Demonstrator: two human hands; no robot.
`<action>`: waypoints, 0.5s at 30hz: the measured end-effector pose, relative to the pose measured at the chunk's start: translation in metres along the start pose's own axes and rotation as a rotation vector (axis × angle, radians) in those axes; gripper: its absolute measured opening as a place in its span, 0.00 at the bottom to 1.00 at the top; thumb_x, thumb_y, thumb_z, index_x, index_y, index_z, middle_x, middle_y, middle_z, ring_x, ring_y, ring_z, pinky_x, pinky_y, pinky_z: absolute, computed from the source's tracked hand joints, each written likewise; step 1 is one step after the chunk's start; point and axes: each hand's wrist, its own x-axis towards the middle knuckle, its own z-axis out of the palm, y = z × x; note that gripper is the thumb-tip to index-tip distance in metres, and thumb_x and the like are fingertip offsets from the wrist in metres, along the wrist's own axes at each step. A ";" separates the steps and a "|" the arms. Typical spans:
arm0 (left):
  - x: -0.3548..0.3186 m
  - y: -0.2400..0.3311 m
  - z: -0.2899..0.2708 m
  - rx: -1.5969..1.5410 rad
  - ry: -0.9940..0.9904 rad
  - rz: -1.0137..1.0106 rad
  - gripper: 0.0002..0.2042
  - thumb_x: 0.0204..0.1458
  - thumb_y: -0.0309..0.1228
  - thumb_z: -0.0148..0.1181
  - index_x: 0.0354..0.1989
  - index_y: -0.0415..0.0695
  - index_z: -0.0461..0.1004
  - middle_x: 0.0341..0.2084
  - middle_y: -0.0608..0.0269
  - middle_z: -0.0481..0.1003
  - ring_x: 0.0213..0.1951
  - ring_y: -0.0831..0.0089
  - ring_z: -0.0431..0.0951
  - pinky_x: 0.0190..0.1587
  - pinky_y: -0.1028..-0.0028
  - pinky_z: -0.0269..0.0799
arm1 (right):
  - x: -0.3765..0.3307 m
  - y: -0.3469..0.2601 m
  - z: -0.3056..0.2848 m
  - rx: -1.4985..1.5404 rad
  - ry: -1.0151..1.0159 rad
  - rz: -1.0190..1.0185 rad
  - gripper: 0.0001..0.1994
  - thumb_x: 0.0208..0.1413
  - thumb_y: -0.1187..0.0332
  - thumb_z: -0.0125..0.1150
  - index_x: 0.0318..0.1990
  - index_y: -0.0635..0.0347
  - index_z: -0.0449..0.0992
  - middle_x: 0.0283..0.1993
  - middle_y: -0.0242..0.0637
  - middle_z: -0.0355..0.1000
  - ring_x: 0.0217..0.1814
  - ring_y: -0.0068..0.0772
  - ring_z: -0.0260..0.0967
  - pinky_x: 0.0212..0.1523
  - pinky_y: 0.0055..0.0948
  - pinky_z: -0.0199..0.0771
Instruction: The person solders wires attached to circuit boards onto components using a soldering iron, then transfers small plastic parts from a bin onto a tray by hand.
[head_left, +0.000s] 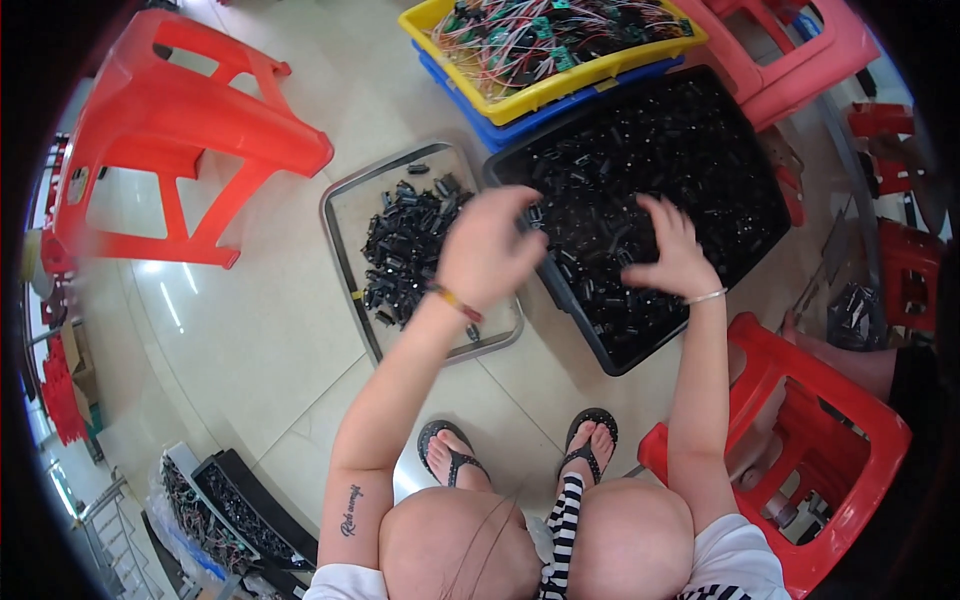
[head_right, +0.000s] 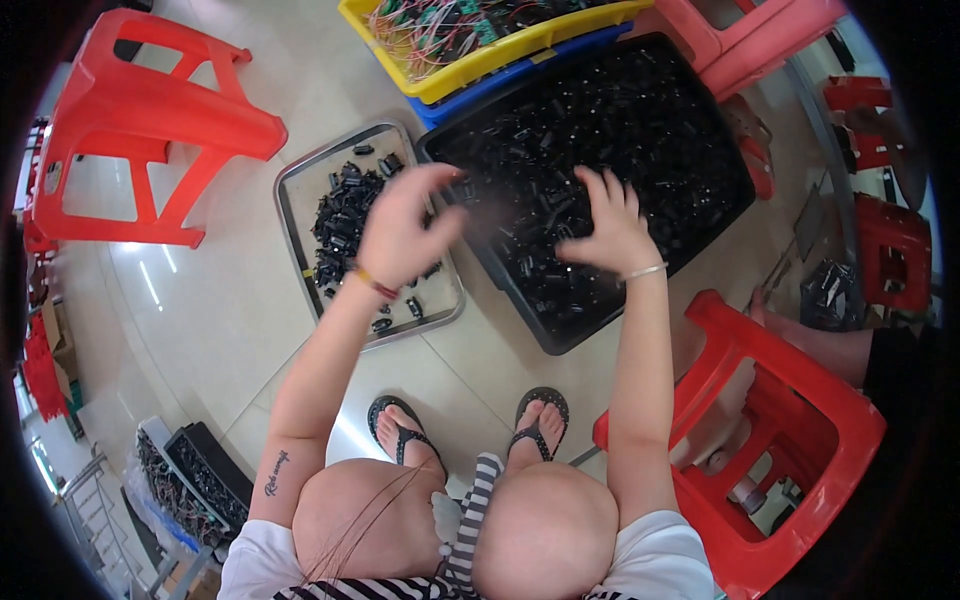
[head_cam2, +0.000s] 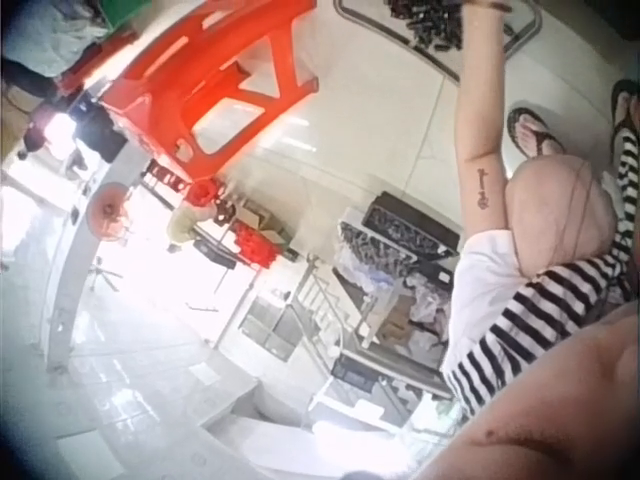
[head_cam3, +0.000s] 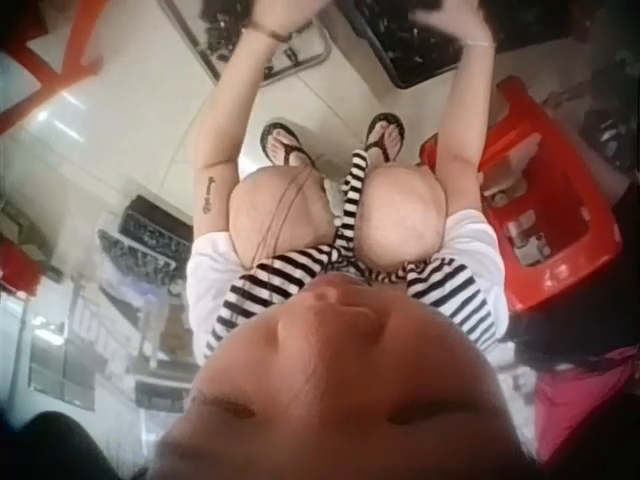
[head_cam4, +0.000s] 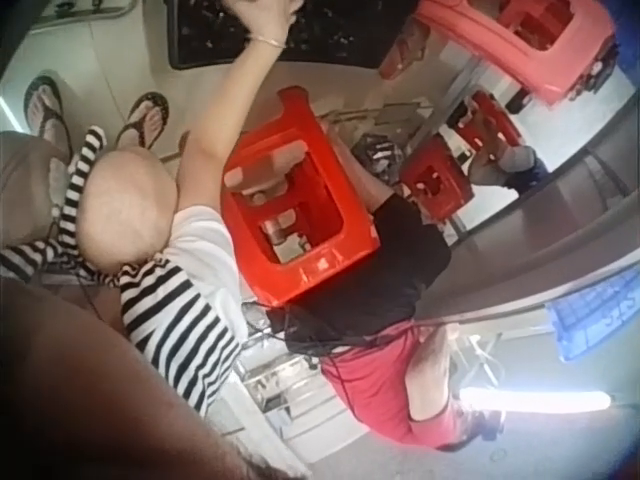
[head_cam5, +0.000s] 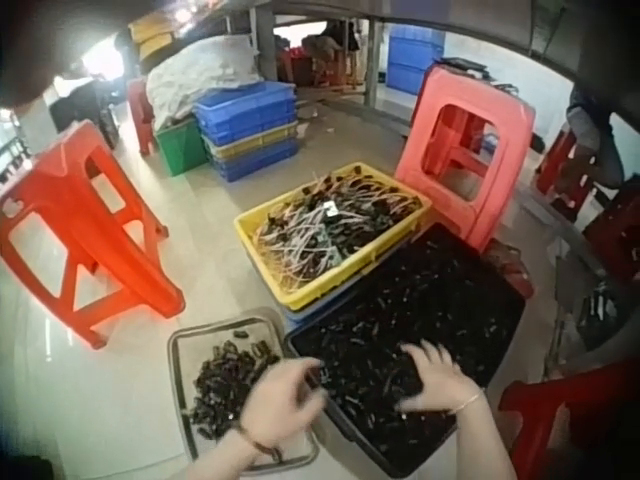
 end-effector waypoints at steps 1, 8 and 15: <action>0.005 0.014 0.021 -0.039 -0.092 0.083 0.23 0.42 0.34 0.66 0.48 0.42 0.72 0.45 0.48 0.74 0.49 0.54 0.74 0.54 0.64 0.68 | -0.015 0.010 0.000 -0.094 -0.168 0.129 0.58 0.23 0.58 0.77 0.69 0.36 0.48 0.74 0.52 0.40 0.73 0.69 0.38 0.64 0.62 0.52; 0.028 0.028 0.107 0.730 -0.690 -0.070 0.56 0.28 0.46 0.76 0.69 0.59 0.46 0.64 0.44 0.53 0.65 0.36 0.50 0.57 0.47 0.62 | -0.028 -0.013 0.050 -0.312 0.023 0.091 0.64 0.19 0.54 0.82 0.71 0.35 0.45 0.74 0.45 0.39 0.70 0.72 0.41 0.60 0.69 0.52; 0.036 0.014 0.123 0.440 -0.516 -0.162 0.54 0.21 0.42 0.77 0.65 0.61 0.53 0.60 0.45 0.55 0.63 0.34 0.51 0.52 0.38 0.64 | -0.005 0.001 0.047 -0.167 0.106 0.023 0.59 0.24 0.64 0.79 0.70 0.36 0.49 0.70 0.42 0.50 0.67 0.62 0.49 0.59 0.62 0.60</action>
